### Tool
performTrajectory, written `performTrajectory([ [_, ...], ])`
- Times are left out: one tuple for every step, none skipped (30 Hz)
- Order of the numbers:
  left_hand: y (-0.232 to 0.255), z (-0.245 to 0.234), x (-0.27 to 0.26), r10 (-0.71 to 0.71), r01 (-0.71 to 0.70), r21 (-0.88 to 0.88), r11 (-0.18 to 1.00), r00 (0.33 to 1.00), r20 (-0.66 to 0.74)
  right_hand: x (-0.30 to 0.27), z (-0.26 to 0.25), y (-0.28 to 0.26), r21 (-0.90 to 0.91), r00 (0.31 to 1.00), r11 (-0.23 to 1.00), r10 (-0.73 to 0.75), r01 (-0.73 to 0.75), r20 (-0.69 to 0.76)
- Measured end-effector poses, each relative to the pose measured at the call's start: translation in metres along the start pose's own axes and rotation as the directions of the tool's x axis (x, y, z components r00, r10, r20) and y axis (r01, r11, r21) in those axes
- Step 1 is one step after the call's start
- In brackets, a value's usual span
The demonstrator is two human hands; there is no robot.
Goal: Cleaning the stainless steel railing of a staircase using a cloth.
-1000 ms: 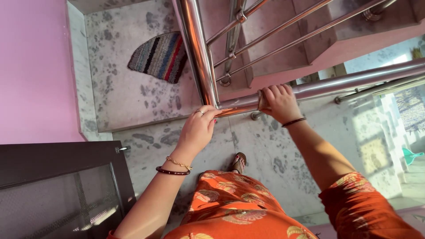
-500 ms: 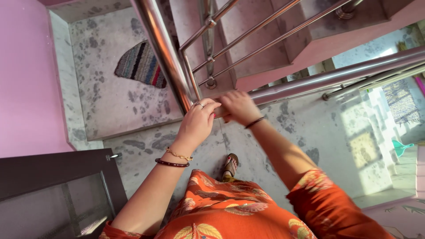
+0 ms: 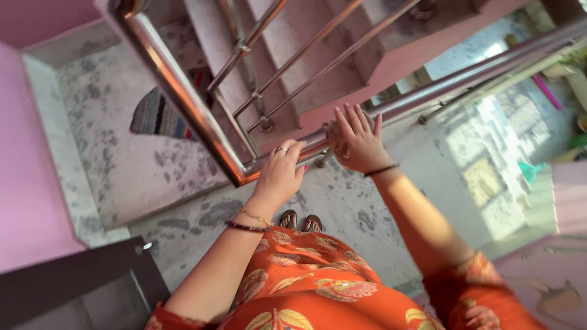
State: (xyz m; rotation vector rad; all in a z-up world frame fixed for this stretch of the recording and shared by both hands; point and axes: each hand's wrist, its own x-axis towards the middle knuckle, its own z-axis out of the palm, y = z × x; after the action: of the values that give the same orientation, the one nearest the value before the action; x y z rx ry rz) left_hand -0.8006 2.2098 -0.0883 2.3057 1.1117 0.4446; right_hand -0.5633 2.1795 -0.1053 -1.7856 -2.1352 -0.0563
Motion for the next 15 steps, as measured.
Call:
performTrajectory([
  [0.003,0.005,0.010,0.021,-0.021,-0.005,1.000,1.000,0.013,-0.012,0.000,-0.001,-0.011,1.000,1.000,0.022,-0.022,-0.004],
  [0.006,0.011,0.020,0.042,-0.042,0.009,0.999,0.998,0.035,-0.024,-0.001,-0.002,0.065,0.983,0.981,0.183,-0.184,0.022],
  [0.009,0.016,0.030,0.063,-0.065,0.022,0.998,0.996,0.057,-0.035,-0.001,-0.004,0.138,0.940,0.930,0.337,-0.341,0.055],
  [0.012,0.029,0.042,0.092,-0.093,0.017,0.996,0.993,0.071,-0.047,-0.001,-0.001,0.127,0.931,0.922,0.363,-0.365,0.042],
  [0.015,0.042,0.053,0.147,-0.149,0.043,0.988,0.988,0.042,-0.059,-0.001,0.001,0.185,0.914,0.899,0.405,-0.396,-0.015],
  [0.017,0.055,0.063,0.202,-0.203,0.069,0.977,0.979,0.016,-0.071,0.001,0.002,0.245,0.891,0.874,0.448,-0.420,-0.071],
  [0.024,0.066,0.073,0.229,-0.230,0.063,0.971,0.973,0.030,-0.075,-0.011,-0.003,0.238,0.878,0.865,0.471,-0.442,-0.083],
  [0.029,0.076,0.083,0.229,-0.227,0.139,0.964,0.973,0.004,-0.077,-0.021,-0.008,0.296,0.853,0.823,0.520,-0.485,-0.046],
  [0.035,0.087,0.093,0.232,-0.222,0.212,0.952,0.972,-0.023,-0.078,-0.031,-0.013,0.353,0.826,0.774,0.564,-0.526,-0.007],
  [0.040,0.093,0.101,0.252,-0.244,0.209,0.947,0.968,-0.013,-0.077,-0.042,-0.018,0.350,0.814,0.767,0.580,-0.538,-0.018],
  [0.046,0.099,0.109,0.130,-0.156,0.283,0.947,0.986,0.105,-0.076,-0.052,-0.024,0.413,0.796,0.722,0.606,-0.554,0.008],
  [0.052,0.105,0.114,-0.007,-0.072,0.368,0.927,0.978,0.208,-0.076,-0.062,-0.029,0.476,0.778,0.673,0.626,-0.566,0.040],
  [0.048,0.116,0.119,0.009,-0.091,0.366,0.926,0.976,0.219,-0.076,-0.065,-0.033,0.474,0.767,0.666,0.640,-0.576,0.032],
  [0.046,0.128,0.124,0.017,-0.108,0.484,0.868,0.982,0.190,-0.077,-0.070,-0.036,0.481,0.759,0.656,0.650,-0.581,0.030],
  [0.044,0.139,0.130,0.030,-0.120,0.593,0.796,0.987,0.159,-0.077,-0.075,-0.038,0.487,0.751,0.647,0.660,-0.587,0.028],
])
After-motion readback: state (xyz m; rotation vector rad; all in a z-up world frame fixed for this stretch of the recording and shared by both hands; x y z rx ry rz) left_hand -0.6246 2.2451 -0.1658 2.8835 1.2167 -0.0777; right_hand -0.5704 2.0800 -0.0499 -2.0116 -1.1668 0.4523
